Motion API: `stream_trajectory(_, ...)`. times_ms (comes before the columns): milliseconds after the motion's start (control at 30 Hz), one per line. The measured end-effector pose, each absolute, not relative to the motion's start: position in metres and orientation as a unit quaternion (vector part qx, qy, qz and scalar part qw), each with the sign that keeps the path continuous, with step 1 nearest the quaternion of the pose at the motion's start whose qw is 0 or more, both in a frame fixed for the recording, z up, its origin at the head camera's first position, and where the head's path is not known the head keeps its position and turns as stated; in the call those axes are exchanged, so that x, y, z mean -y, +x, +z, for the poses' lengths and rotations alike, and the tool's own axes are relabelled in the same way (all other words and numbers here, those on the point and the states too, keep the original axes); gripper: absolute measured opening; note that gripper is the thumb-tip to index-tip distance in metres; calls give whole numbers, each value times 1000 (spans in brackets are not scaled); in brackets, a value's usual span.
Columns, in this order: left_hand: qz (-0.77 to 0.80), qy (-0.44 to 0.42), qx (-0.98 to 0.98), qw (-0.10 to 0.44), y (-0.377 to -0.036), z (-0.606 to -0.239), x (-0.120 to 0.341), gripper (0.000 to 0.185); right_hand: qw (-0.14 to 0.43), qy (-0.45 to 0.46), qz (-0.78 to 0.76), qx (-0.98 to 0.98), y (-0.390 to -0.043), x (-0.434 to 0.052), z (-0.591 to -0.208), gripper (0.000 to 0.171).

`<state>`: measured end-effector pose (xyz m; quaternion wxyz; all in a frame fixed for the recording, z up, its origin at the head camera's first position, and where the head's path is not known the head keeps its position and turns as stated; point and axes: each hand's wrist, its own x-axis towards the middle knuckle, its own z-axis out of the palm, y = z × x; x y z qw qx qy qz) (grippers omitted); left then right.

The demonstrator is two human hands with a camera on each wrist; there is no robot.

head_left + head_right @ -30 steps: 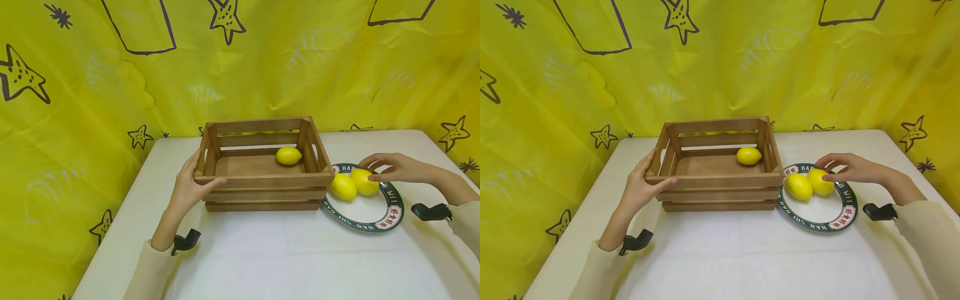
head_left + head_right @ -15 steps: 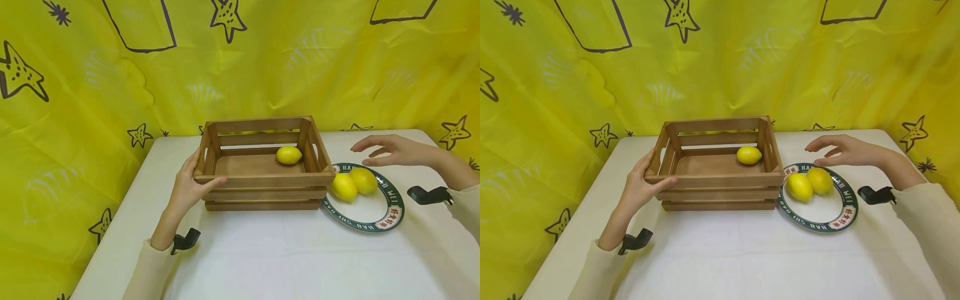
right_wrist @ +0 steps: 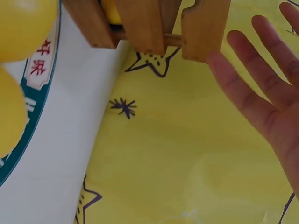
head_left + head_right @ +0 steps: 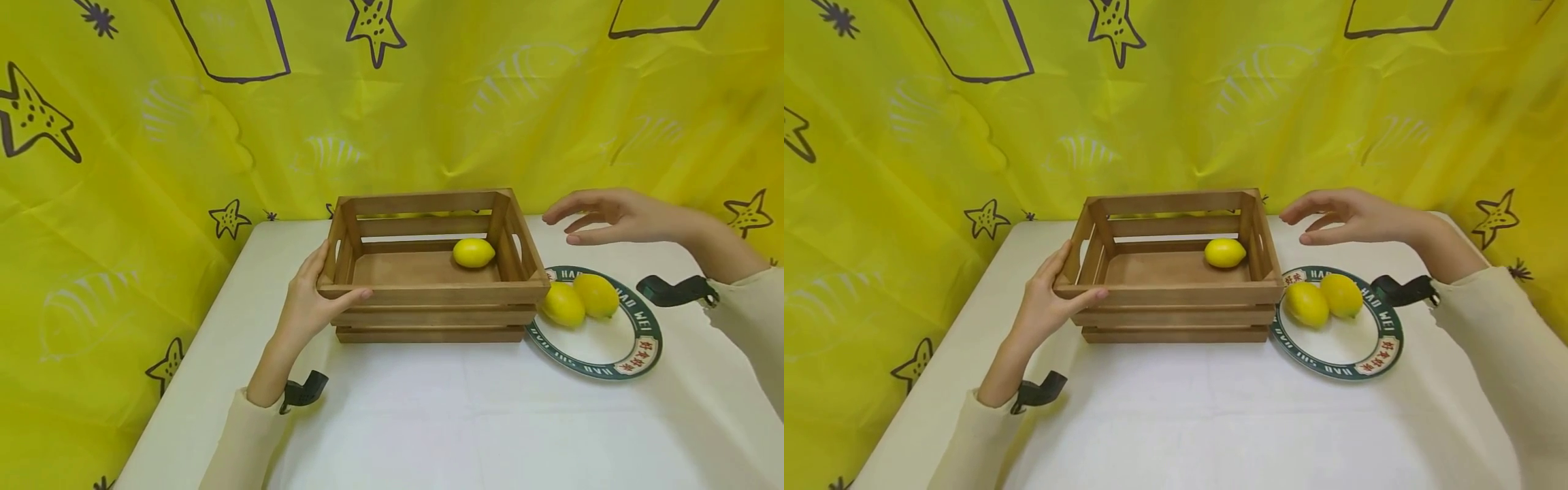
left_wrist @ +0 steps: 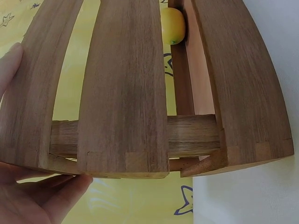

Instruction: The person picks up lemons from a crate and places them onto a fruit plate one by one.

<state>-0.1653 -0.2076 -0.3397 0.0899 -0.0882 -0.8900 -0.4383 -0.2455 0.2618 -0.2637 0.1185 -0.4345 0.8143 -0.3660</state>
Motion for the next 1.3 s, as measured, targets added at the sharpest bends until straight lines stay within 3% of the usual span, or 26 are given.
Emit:
stream_trajectory(533,-445,-90,886,98,-166,-342,210,105,130,-443,-386,-799,-286,-203,-261,42)
stream_trajectory(1300,-442,-96,885,108,-166,-343,210,107,378,-408,-287,-780,-337,-131,-276,55)
